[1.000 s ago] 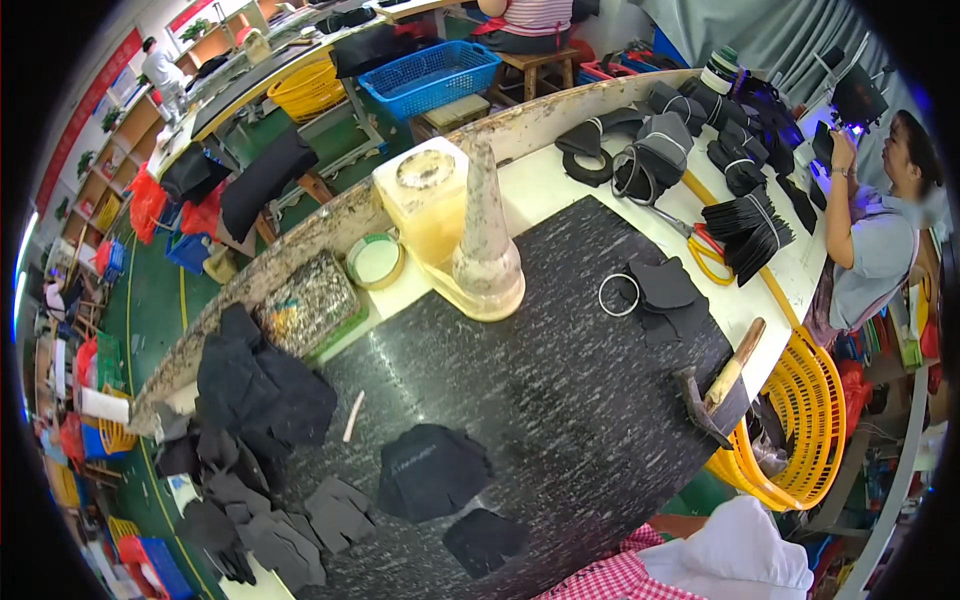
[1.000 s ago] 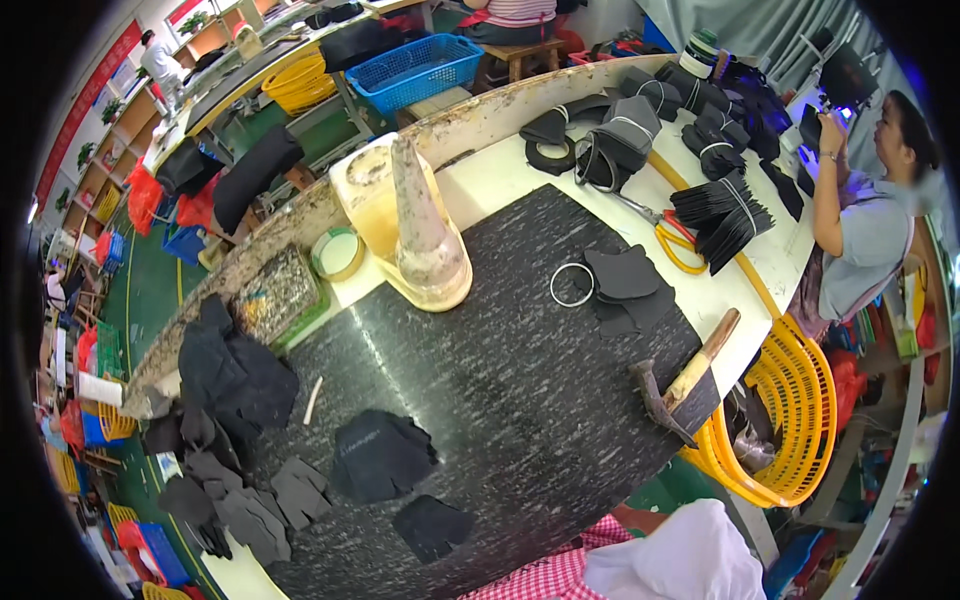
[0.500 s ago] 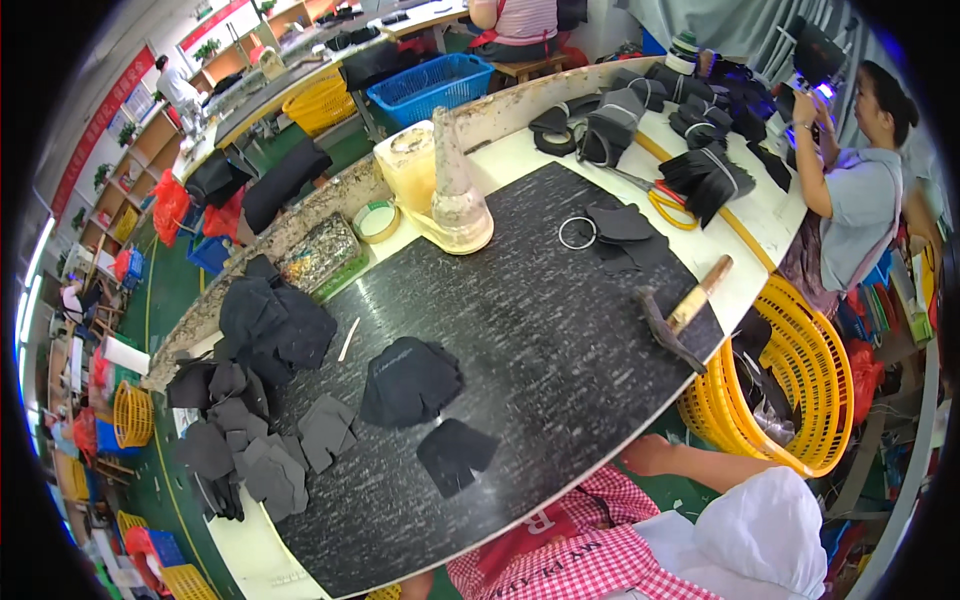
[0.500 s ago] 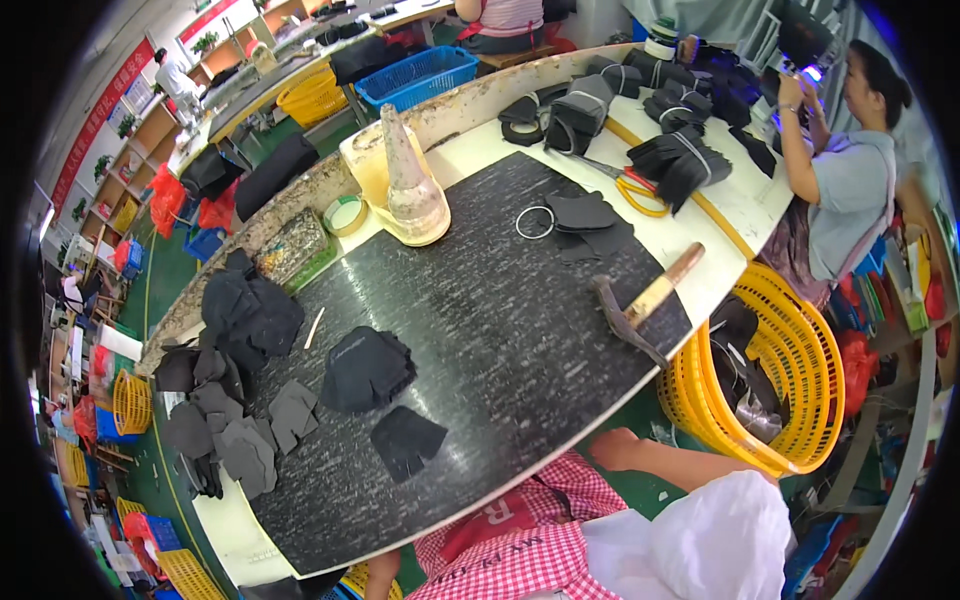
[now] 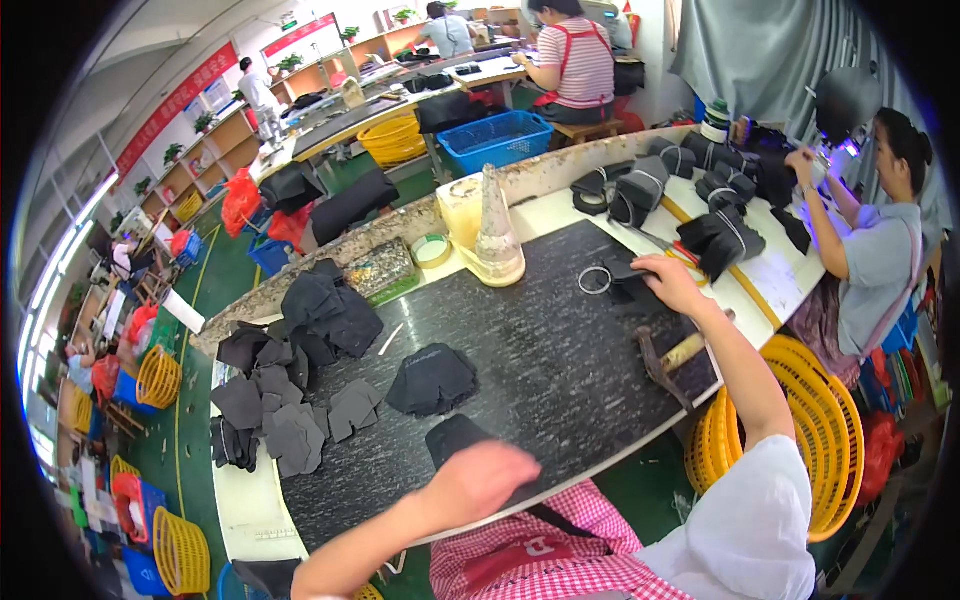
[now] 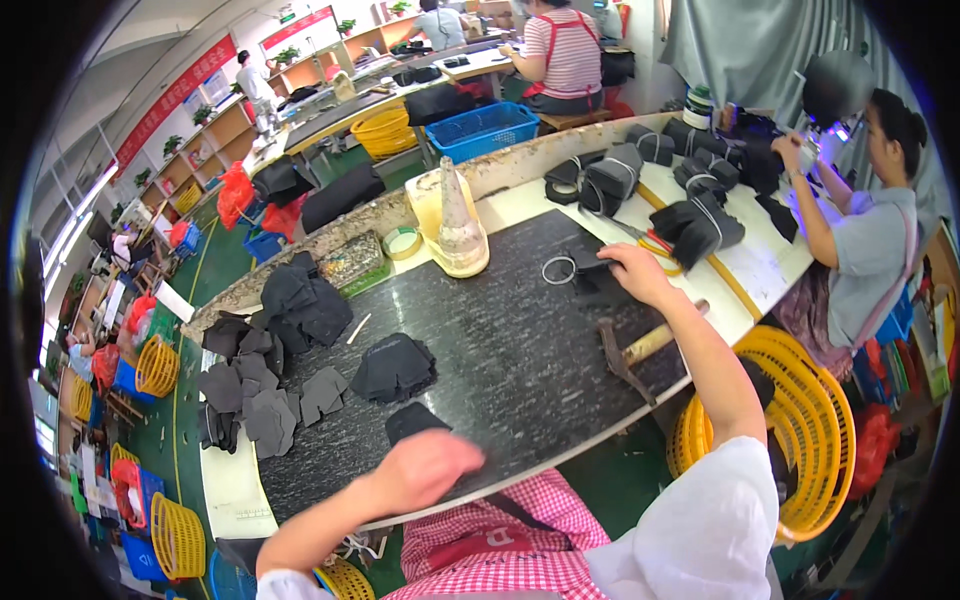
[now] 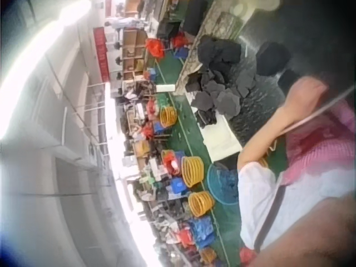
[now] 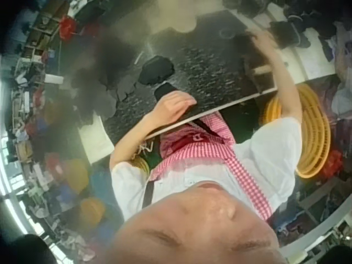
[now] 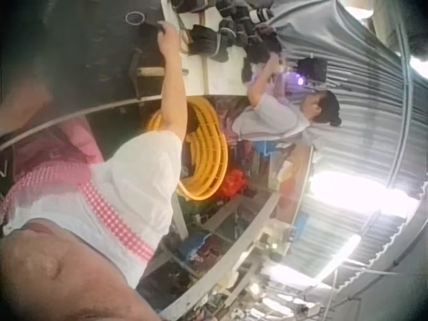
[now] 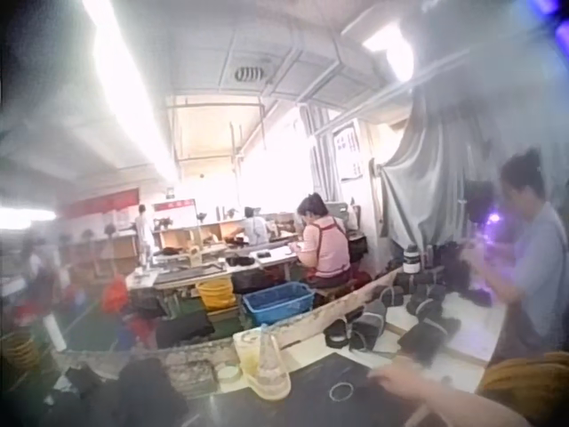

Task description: The person retrieves fabric cutouts from a basket, secures a bundle of pieces with a rubber band, and attaches cutout pieces together by hand on the table.

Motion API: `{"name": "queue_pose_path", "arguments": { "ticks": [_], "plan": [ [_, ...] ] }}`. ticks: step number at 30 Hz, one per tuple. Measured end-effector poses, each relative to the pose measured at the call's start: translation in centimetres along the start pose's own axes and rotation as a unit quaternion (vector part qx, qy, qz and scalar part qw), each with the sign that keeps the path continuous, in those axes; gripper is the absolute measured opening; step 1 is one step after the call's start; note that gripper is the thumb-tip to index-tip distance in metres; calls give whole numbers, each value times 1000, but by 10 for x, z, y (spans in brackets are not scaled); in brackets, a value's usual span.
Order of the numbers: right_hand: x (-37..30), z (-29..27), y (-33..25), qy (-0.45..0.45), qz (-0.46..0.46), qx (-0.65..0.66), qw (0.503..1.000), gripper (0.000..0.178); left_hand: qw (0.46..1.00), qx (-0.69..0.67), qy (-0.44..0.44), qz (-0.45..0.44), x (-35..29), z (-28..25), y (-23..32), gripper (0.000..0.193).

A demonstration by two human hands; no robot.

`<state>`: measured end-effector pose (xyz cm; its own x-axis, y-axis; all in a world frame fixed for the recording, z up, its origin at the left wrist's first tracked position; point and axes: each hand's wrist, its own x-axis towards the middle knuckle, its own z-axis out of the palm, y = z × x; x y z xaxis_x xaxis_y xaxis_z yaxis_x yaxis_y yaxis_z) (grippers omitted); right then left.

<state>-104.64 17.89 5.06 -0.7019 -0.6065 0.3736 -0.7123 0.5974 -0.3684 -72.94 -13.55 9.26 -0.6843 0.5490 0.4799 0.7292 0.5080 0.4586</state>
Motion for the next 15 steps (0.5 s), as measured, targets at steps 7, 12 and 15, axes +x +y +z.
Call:
{"name": "queue_pose_path", "arguments": {
  "ticks": [7,12,15],
  "plan": [
    [8,-35,-15,-187,-62,16,980,49,997,-33,12,-69,138,31,-124,21],
    [0,-42,-24,-178,-50,61,981,56,998,23,37,-37,202,72,-166,38],
    [8,-22,-15,-89,-144,-82,982,43,992,112,-39,-45,218,79,-159,48]
  ]
}}
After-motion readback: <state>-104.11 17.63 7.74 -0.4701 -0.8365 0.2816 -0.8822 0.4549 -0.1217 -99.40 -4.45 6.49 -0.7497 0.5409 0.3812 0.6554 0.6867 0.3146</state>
